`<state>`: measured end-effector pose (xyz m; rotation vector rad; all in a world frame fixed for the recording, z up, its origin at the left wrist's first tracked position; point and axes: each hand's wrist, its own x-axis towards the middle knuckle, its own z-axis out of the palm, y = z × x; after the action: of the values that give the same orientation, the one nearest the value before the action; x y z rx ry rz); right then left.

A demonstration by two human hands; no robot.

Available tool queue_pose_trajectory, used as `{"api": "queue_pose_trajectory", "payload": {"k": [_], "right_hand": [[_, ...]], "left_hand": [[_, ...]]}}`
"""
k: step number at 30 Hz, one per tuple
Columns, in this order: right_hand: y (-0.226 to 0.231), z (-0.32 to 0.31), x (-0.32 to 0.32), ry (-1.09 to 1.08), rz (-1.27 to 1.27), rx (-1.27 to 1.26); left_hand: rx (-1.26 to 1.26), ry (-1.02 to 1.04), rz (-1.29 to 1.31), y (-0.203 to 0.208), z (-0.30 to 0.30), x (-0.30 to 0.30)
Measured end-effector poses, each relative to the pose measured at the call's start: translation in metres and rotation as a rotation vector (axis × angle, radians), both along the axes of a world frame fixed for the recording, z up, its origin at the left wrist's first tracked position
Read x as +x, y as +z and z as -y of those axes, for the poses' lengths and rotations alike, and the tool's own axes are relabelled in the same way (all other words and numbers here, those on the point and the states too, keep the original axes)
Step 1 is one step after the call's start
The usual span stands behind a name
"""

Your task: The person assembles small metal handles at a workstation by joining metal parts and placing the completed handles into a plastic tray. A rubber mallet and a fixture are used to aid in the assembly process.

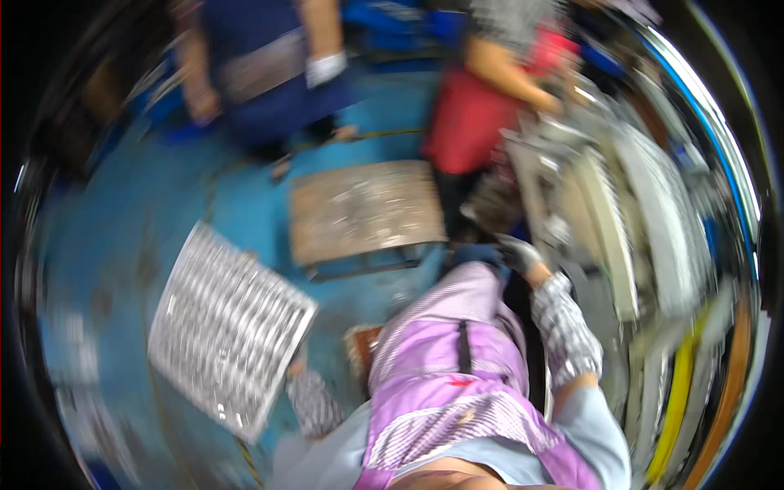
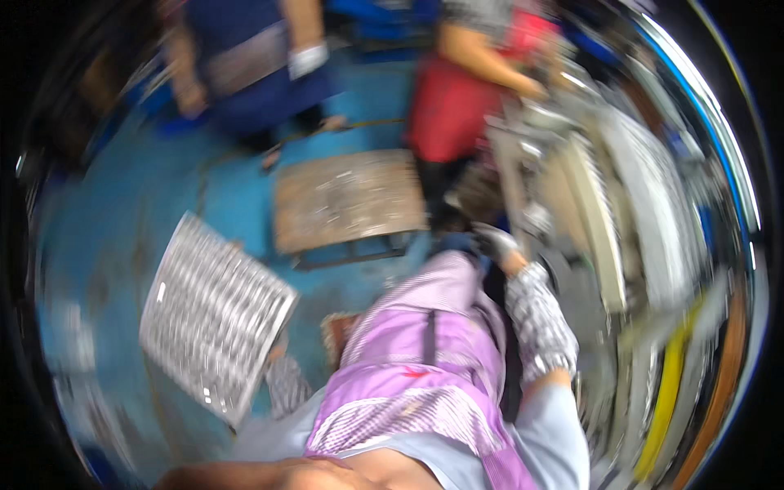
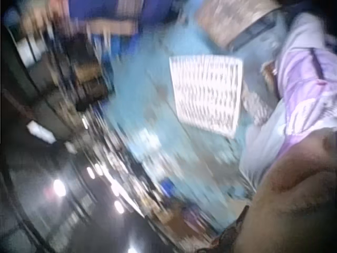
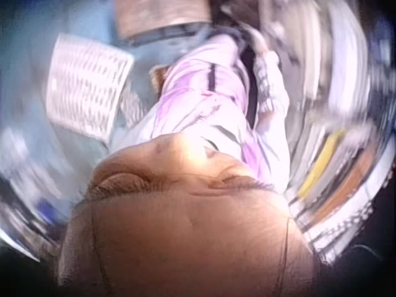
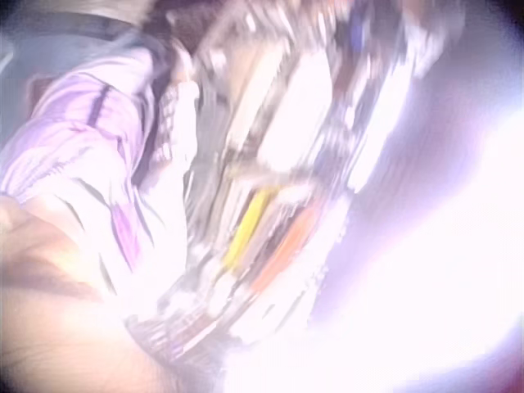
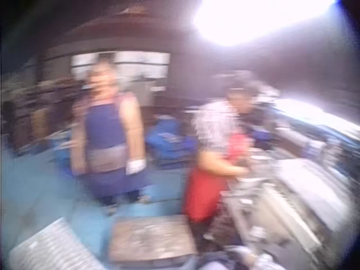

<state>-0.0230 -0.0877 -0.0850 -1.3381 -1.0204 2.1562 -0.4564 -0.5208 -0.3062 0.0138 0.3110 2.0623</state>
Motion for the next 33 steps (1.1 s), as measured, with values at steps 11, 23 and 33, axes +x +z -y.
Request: {"api": "queue_pose_trajectory", "payload": {"k": [11, 23, 33], "right_hand": [[0.040, 0.066, 0.065, 0.448, 0.625, 0.981], [0.341, 0.025, 0.336, -0.592, 1.868, 1.454], [0.349, -0.001, 0.387, -0.252, 1.828, 1.018]], "left_hand": [[-0.912, -0.376, -0.307, 0.001, -0.082, 0.034], [-0.771, -0.295, -1.262, 0.266, -0.410, 0.156], [0.517, -0.385, -2.071, 0.382, -0.511, 0.398]]}}
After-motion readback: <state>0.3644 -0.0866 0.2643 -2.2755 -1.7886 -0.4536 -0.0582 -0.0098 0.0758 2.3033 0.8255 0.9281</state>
